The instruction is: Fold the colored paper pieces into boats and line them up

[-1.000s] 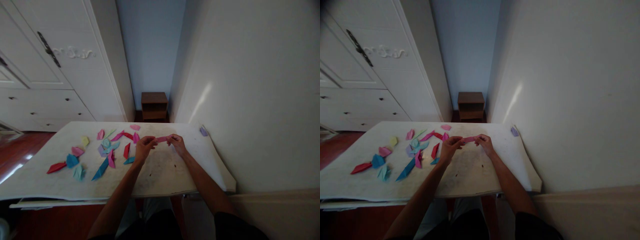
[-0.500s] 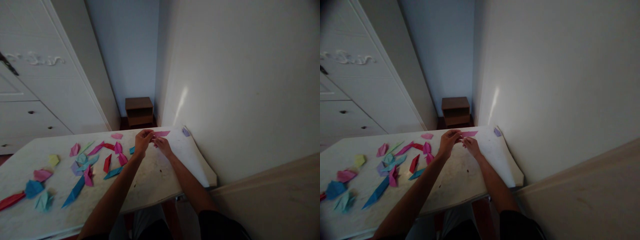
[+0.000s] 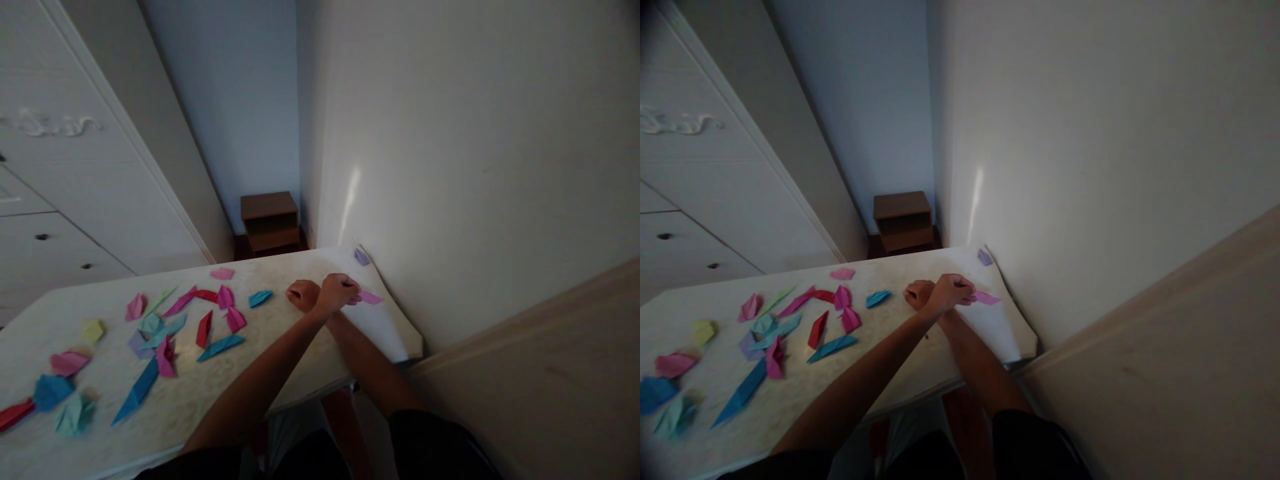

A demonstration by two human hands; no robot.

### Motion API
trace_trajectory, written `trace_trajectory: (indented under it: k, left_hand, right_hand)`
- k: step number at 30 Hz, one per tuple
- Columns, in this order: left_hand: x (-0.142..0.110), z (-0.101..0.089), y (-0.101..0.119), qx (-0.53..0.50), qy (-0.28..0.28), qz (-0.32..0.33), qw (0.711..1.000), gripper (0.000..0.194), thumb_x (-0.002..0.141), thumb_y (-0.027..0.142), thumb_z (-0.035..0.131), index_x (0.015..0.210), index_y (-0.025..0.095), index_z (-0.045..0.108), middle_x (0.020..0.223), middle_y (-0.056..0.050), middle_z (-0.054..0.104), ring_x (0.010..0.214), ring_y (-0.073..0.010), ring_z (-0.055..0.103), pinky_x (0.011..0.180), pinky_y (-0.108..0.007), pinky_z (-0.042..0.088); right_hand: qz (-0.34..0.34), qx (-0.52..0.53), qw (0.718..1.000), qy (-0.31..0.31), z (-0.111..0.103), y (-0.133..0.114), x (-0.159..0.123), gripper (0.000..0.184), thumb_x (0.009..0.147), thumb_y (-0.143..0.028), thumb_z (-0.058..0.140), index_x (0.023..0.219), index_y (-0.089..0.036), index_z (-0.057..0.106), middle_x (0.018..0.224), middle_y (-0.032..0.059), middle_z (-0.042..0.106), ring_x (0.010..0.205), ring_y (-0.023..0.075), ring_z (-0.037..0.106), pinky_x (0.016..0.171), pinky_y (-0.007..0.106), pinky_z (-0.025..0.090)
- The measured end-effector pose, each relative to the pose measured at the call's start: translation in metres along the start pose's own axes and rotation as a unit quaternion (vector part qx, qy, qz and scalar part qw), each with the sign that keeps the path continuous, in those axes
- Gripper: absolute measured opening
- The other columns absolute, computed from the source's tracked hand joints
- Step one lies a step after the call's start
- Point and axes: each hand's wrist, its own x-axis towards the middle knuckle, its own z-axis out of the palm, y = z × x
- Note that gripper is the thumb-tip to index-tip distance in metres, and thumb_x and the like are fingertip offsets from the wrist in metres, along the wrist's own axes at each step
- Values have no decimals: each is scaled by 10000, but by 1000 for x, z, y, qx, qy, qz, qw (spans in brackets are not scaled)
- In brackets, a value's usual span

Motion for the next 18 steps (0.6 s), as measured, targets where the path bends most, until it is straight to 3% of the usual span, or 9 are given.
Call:
trace_trajectory:
  k: [5,18]
  left_hand:
    - [10,12,-4,-11,-21,-86,996,147,727,56,656,713,119,525,621,-63,644,631,-177,681,620,-291,573]
    - [33,20,-29,195,16,-46,980,70,739,130,604,796,100,576,535,-27,585,478,-168,620,438,-239,491]
  right_hand:
    - [-39,-60,996,-44,0,0,6,140,833,-176,583,710,-152,645,806,51,654,732,155,533,720,278,368]
    - [-39,-99,993,-41,-3,-5,2,147,870,-194,578,784,-138,684,849,59,670,732,142,536,717,257,364]
